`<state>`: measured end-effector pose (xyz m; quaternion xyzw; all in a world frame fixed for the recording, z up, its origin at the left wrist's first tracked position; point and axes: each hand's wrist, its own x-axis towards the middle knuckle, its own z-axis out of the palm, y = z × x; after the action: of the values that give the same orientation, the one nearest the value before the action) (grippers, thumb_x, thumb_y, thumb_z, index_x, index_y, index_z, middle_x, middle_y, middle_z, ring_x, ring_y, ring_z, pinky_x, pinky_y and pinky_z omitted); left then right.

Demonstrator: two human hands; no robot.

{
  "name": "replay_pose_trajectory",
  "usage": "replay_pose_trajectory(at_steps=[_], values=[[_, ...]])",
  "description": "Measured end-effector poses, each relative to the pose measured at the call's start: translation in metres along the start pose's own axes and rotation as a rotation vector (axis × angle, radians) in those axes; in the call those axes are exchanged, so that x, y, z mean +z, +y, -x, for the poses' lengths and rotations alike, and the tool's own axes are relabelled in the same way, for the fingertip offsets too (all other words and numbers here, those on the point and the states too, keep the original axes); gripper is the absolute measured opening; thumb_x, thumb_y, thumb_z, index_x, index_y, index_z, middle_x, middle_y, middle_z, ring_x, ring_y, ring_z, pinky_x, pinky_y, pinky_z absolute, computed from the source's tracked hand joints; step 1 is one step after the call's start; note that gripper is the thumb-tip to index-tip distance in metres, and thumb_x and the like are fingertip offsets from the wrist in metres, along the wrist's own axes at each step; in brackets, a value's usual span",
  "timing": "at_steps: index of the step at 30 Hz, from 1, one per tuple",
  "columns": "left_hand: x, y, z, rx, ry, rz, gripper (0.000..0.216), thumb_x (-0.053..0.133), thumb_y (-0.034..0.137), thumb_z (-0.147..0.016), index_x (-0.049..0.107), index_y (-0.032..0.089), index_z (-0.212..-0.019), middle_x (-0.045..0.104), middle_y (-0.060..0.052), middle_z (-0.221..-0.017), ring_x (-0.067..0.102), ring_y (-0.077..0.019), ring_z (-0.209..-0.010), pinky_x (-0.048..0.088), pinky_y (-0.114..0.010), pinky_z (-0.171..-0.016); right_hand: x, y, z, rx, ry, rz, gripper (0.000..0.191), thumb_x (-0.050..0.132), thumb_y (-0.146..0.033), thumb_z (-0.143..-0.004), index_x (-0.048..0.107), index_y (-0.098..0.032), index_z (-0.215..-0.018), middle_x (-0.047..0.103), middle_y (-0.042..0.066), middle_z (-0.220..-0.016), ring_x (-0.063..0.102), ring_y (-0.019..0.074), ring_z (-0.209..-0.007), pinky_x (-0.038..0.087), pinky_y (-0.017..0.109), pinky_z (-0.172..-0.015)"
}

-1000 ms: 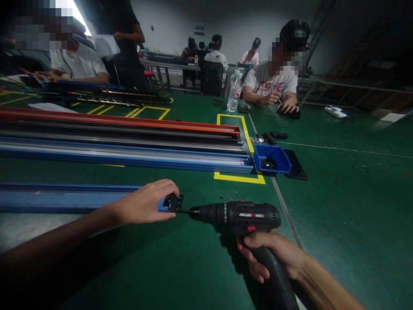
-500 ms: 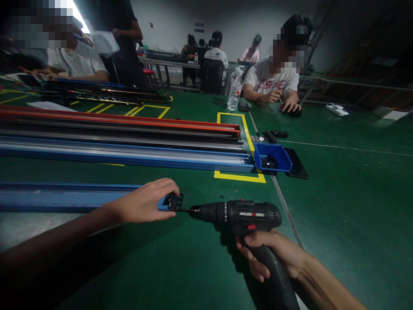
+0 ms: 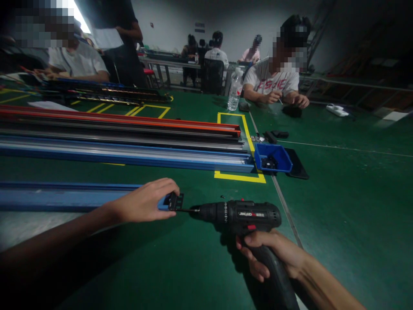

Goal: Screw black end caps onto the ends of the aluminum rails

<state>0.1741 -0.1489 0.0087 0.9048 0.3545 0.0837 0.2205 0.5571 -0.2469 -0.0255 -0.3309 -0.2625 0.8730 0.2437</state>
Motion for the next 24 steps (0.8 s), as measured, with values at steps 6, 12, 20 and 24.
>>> replay_pose_trajectory(at_steps=[6,12,20,24], values=[[-0.0002,0.0006,0.0002,-0.007,-0.002,-0.009,0.033,0.073,0.035,-0.086,0.058,0.019,-0.111,0.060,-0.007,-0.112,0.058,-0.0238,-0.105,0.046,-0.038,-0.092,0.0022,-0.0018,-0.0004,0.016,0.016,0.015,0.026,0.073,-0.032,-0.086,0.075,-0.009,-0.098,0.064,0.000,-0.072,0.050,0.0040,-0.039,0.053,0.020,-0.046],[-0.0002,0.0009,0.0007,-0.001,0.004,-0.011,0.033,0.073,0.035,-0.086,0.059,0.018,-0.111,0.060,-0.007,-0.111,0.058,-0.0236,-0.104,0.047,-0.038,-0.091,0.0007,-0.0021,-0.0013,0.019,-0.002,-0.009,0.025,0.072,-0.030,-0.086,0.076,-0.009,-0.100,0.065,0.001,-0.072,0.052,0.0042,-0.040,0.054,0.021,-0.047],[-0.0007,0.0006,0.0017,0.004,-0.013,-0.025,0.026,0.072,0.037,-0.088,0.063,0.021,-0.107,0.058,-0.008,-0.118,0.059,-0.0254,-0.110,0.048,-0.039,-0.093,-0.0014,-0.0001,-0.0002,0.006,0.009,0.022,0.026,0.071,-0.030,-0.087,0.076,-0.008,-0.099,0.065,0.001,-0.071,0.052,0.0047,-0.039,0.053,0.021,-0.046],[-0.0010,-0.0002,0.0018,0.018,-0.012,-0.026,0.024,0.071,0.038,-0.089,0.064,0.021,-0.105,0.059,-0.009,-0.118,0.059,-0.0257,-0.109,0.049,-0.039,-0.092,-0.0005,-0.0008,0.0001,0.011,0.013,0.037,0.025,0.070,-0.031,-0.087,0.075,-0.009,-0.099,0.065,0.000,-0.071,0.050,0.0041,-0.039,0.052,0.020,-0.046]])
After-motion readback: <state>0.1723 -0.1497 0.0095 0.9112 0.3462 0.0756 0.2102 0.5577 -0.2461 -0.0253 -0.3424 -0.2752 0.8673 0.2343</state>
